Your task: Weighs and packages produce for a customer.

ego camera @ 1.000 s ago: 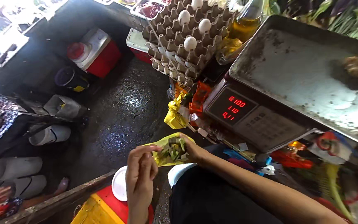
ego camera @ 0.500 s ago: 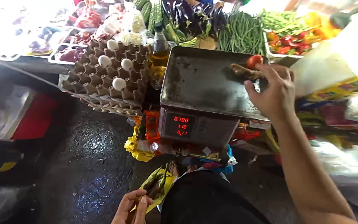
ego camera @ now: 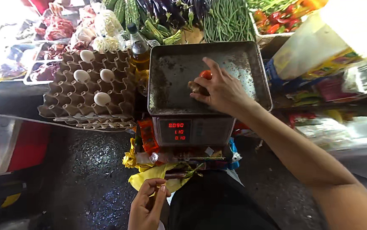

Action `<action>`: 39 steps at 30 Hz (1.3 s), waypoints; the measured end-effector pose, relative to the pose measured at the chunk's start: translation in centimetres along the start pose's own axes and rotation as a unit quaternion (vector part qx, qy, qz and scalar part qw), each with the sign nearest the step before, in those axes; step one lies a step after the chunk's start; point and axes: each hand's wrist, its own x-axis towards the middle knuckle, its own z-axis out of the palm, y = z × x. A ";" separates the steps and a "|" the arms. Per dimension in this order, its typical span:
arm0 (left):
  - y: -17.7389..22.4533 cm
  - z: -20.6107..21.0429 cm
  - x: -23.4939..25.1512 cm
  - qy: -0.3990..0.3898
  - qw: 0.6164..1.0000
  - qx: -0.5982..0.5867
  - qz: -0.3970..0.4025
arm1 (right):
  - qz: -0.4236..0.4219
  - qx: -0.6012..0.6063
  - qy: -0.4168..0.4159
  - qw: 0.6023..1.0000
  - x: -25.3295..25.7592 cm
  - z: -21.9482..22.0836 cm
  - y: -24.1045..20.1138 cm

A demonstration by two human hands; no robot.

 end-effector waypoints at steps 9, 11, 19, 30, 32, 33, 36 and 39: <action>-0.9 1.5 2.2 -0.038 0.999 -0.003 0.004 | 0.044 0.067 0.223 0.971 -10.5 -3.6 -3.0; -1.1 1.6 2.4 -0.042 0.999 0.011 0.004 | 0.035 0.114 0.186 0.975 -13.8 -1.2 -4.1; -1.1 1.9 2.7 -0.036 0.999 0.023 -0.003 | 0.033 0.027 -0.023 0.999 -17.1 7.9 -5.3; -0.5 2.5 0.5 -0.025 0.999 0.047 0.005 | -0.040 -0.009 0.005 0.999 1.0 -1.8 -8.0; -0.1 2.4 -0.1 -0.025 0.998 0.056 -0.001 | -0.036 -0.033 -0.042 0.998 3.5 -0.3 -7.9; -0.1 2.3 -0.4 -0.026 0.999 0.043 -0.007 | -0.038 -0.045 -0.046 0.997 3.8 0.3 -7.8; -0.1 1.8 -1.1 -0.038 0.999 0.008 -0.010 | 0.022 -0.064 -0.036 0.997 1.3 -0.6 -7.6; -0.4 1.9 -1.1 -0.032 0.999 0.009 -0.007 | 0.170 -0.057 -0.125 0.976 -3.0 -3.5 -6.8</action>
